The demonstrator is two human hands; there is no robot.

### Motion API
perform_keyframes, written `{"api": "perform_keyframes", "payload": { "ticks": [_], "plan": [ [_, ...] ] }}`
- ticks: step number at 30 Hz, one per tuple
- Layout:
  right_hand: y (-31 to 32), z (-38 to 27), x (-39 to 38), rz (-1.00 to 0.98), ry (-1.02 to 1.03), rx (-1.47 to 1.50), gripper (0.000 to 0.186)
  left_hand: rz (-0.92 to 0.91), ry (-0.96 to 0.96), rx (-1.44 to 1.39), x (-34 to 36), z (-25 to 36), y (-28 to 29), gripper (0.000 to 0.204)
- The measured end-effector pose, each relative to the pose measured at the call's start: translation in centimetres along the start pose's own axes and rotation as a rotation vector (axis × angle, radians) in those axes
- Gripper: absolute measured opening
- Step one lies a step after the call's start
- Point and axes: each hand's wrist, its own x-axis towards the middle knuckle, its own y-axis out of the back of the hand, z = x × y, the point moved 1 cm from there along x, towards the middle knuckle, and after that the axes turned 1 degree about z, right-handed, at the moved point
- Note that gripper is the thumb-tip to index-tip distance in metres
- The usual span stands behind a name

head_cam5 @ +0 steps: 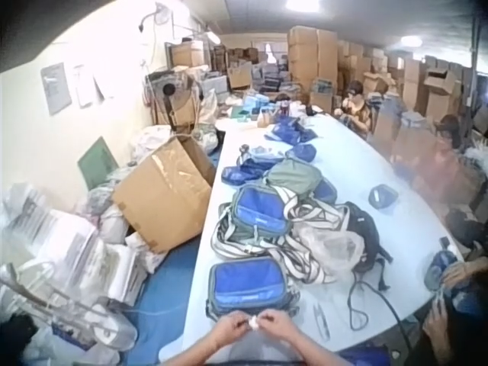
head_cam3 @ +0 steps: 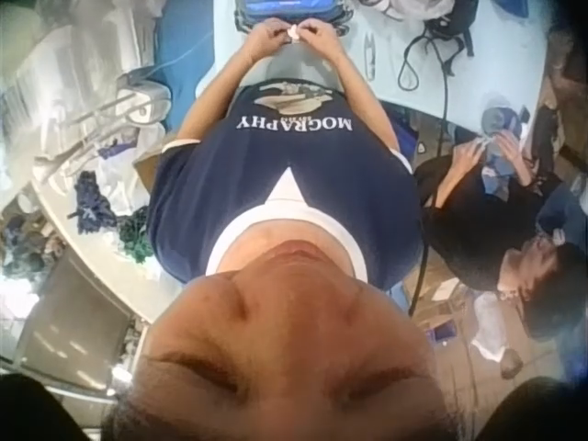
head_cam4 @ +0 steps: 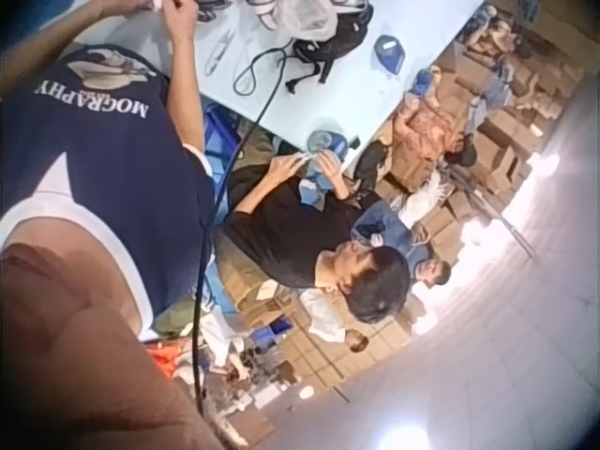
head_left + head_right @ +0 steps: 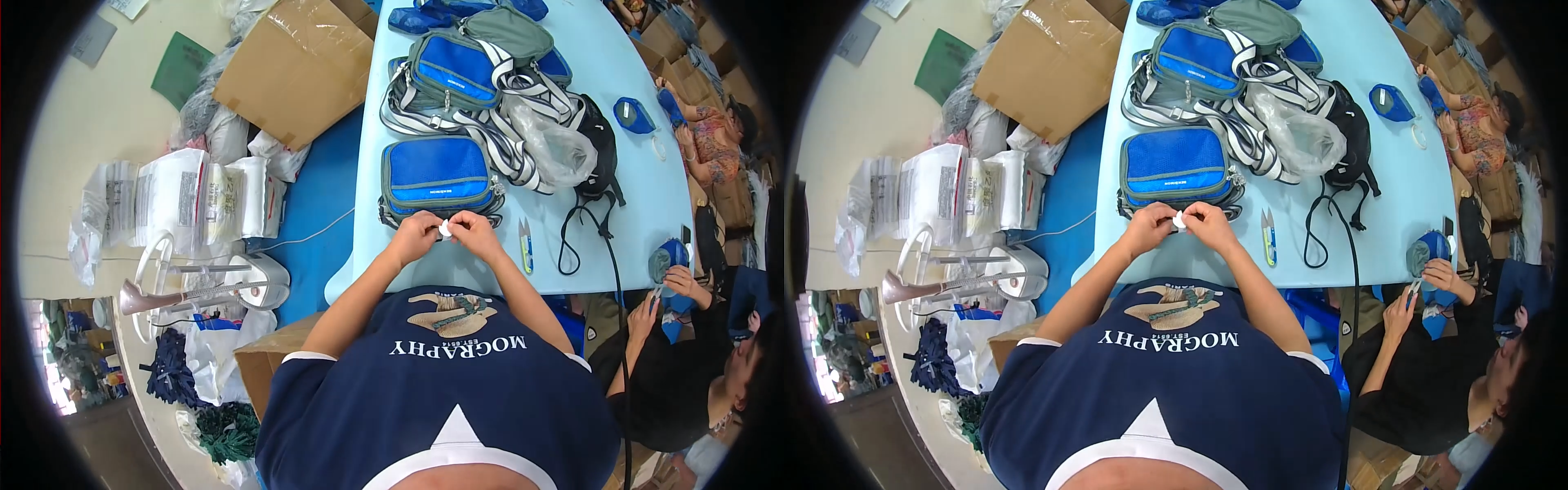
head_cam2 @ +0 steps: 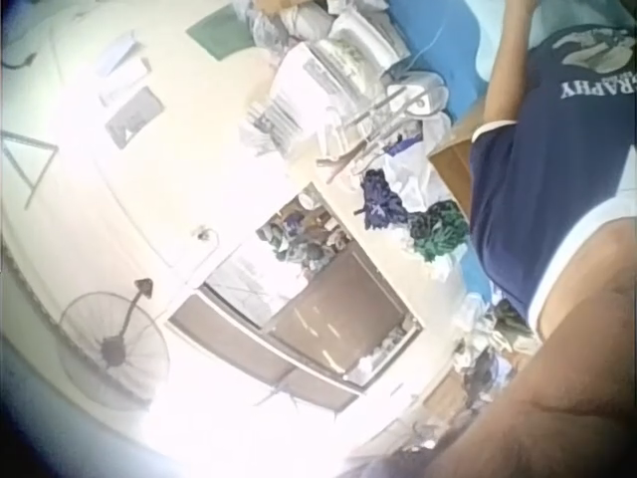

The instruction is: The recorder is finishing the assembly of small bags by applying white protective padding to the straps and handles, checking zippers, and organizing them on a workbench.

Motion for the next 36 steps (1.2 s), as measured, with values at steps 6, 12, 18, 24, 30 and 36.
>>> {"api": "perform_keyframes", "payload": {
  "ticks": [6, 12, 18, 24, 30, 36],
  "plan": [
    [-1.0, 1.0, 0.0, 0.100, 0.139, -0.045, 0.012, 0.037, -0.328, 0.473, -1.3, 1.5, -0.5, 0.011],
    [-1.8, 2.8, -0.6, 0.218, 0.132, 0.134, 0.011, 0.102, -0.475, 0.683, -2.5, 1.9, -1.1, 0.017],
    [-1.5, 0.5, -1.0, 0.203, 0.166, 0.060, 0.010, 0.201, -0.059, 0.106, -0.1, 2.9, -0.3, 0.014],
    [-1.1, 1.7, -0.9, 0.182, 0.180, -0.016, 0.011, 0.225, -0.093, 0.050, 0.6, 2.3, -1.1, 0.008],
    [-0.4, 0.8, -0.9, 0.140, 0.228, -0.186, 0.011, 0.224, -0.054, -0.057, 0.8, 2.2, -1.1, 0.007],
    [0.0, 1.0, -0.8, 0.135, 0.119, 0.015, 0.011, 0.007, -0.286, 0.320, -0.1, 1.7, 0.5, 0.018]
  ]
}}
